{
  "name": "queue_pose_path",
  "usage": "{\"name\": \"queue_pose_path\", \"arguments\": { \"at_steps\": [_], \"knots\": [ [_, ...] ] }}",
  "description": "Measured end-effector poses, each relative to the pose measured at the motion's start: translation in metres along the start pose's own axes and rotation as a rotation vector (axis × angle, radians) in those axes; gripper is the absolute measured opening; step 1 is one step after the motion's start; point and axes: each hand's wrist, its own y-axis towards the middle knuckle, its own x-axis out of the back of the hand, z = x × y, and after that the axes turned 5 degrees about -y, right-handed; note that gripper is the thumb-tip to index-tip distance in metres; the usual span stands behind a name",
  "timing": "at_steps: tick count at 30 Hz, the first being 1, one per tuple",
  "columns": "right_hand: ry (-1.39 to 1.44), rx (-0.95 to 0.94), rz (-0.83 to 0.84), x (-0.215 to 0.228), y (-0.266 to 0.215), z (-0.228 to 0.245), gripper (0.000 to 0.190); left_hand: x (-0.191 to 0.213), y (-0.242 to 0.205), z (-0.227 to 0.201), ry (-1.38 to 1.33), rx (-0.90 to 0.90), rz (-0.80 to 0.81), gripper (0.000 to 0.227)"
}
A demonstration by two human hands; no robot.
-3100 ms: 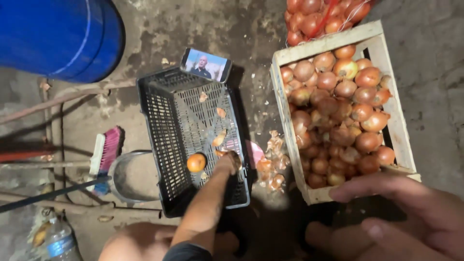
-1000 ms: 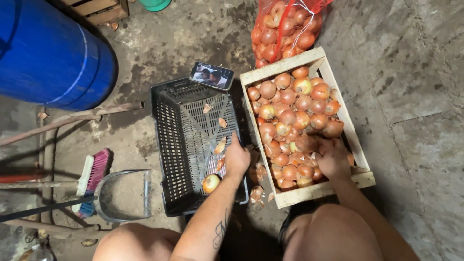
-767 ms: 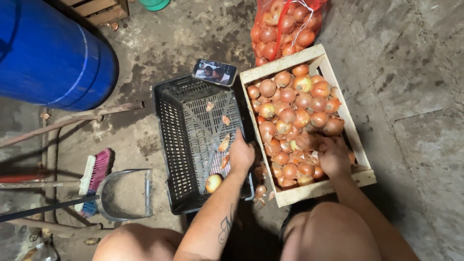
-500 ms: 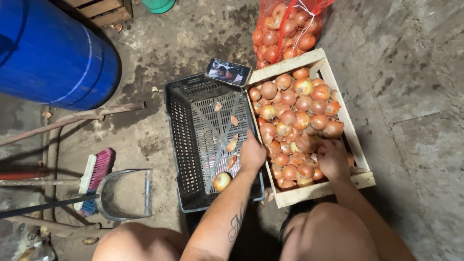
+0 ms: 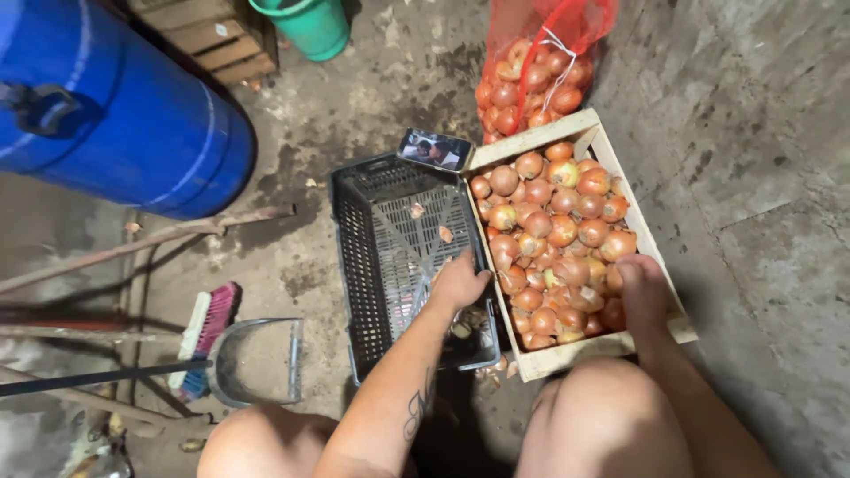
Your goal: Peeling the outer skin of onions and sorting them into a different crate
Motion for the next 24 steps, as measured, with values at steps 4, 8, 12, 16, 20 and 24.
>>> {"name": "queue_pose_path", "arguments": {
  "at_steps": [4, 8, 12, 16, 20, 24],
  "knots": [
    [0.558, -0.207, 0.201, 0.031, -0.068, 0.066, 0.049, 0.059, -0.065, -0.039, 0.164, -0.115, -0.011, 0.06],
    [0.636, -0.083, 0.363, 0.053, -0.097, 0.115, 0.043, 0.085, -0.095, -0.047, 0.297, -0.154, -0.078, 0.064],
    [0.523, 0.148, 0.469, 0.099, -0.148, 0.237, 0.041, 0.116, -0.158, -0.097, 0.534, -0.389, -0.005, 0.047],
    [-0.074, 0.803, 0.499, 0.112, -0.173, 0.325, 0.036, 0.114, -0.205, -0.115, 0.683, -0.493, -0.064, 0.039],
    [-0.344, 1.006, 0.386, 0.122, -0.257, 0.403, 0.031, 0.085, -0.307, -0.134, 1.065, -0.493, -0.07, 0.024],
    [-0.376, 1.265, 0.571, 0.082, -0.288, 0.386, 0.035, 0.002, -0.315, -0.04, 0.497, -0.475, 0.111, 0.043]
  ]
}}
